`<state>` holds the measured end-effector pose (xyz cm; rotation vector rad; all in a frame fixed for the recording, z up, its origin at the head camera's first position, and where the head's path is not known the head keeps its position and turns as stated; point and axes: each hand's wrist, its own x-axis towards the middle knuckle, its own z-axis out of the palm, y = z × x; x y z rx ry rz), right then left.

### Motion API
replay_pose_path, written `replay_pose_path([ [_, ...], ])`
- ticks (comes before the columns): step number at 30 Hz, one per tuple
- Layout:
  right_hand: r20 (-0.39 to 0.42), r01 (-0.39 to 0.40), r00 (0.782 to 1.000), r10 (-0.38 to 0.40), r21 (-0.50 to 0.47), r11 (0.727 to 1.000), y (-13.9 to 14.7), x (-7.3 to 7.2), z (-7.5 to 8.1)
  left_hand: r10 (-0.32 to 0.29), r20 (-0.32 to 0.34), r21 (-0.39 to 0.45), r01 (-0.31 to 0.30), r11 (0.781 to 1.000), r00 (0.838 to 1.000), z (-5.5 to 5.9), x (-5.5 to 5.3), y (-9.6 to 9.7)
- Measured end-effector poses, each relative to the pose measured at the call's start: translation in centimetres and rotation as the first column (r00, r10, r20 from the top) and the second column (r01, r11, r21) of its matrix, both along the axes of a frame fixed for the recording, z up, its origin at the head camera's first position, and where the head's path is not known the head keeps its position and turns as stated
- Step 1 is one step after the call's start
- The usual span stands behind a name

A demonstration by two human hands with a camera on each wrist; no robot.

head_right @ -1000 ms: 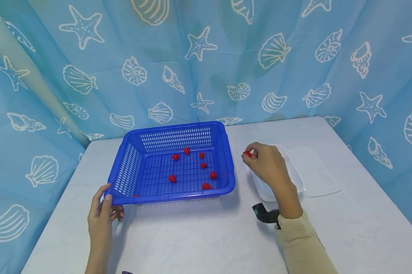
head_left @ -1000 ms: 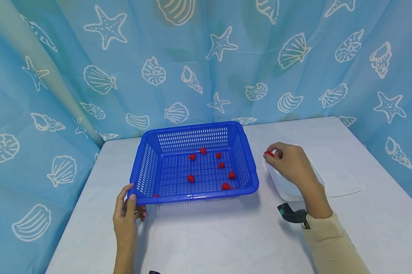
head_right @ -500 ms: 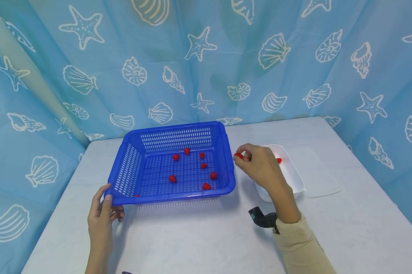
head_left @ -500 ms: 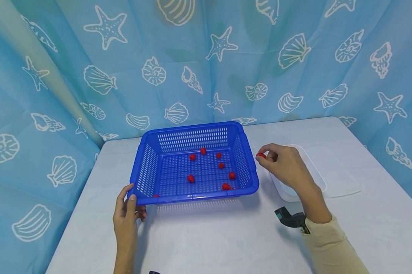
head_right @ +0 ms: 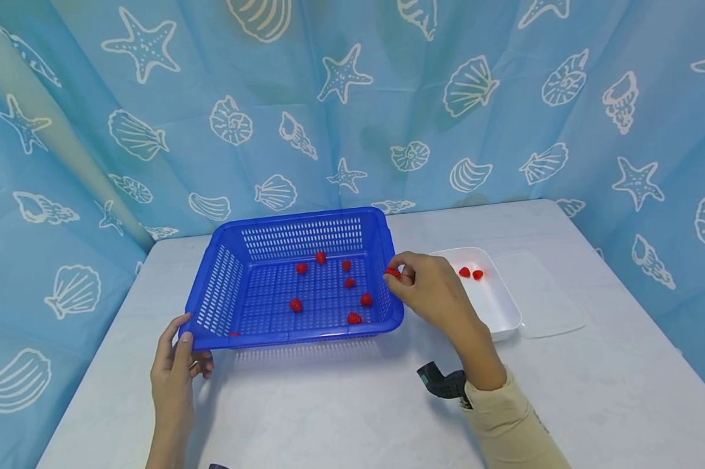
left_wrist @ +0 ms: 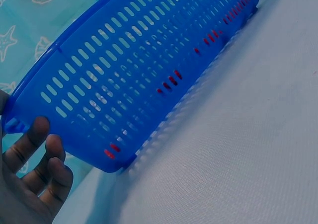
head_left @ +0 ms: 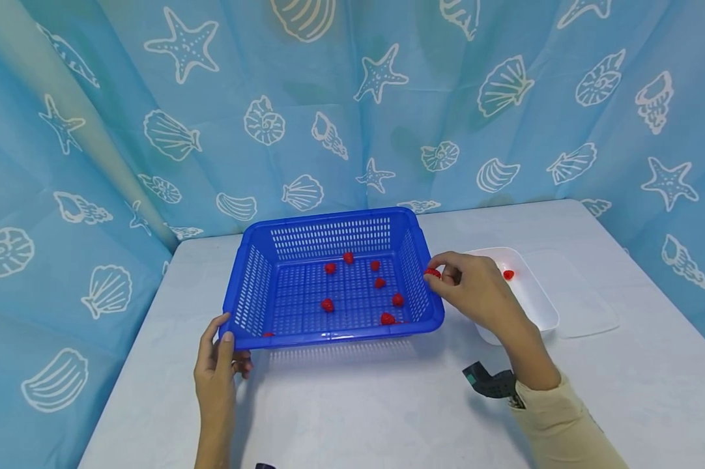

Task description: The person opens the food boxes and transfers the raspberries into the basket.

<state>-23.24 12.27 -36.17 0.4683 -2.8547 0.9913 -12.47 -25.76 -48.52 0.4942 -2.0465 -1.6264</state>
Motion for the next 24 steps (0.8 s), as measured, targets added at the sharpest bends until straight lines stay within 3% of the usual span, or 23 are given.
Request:
replay_pose_path([
  [3,0.003,-0.009,1.0,0.009,-0.004,1.0,-0.2,0.2,0.0,-0.006,-0.002,0.003,0.006,1.0,1.0,0.0,0.0,0.0],
  [14,0.002,-0.065,0.998,0.065,-0.018,0.998,-1.3,0.9,0.1,0.016,-0.004,-0.009,-0.016,1.0,1.0,-1.4,-0.4,-0.5],
  [24,-0.042,-0.07,0.997,0.07,-0.017,0.997,-0.8,1.1,0.7,0.023,0.009,-0.013,-0.023,1.0,1.0,-1.2,-0.4,-0.4],
])
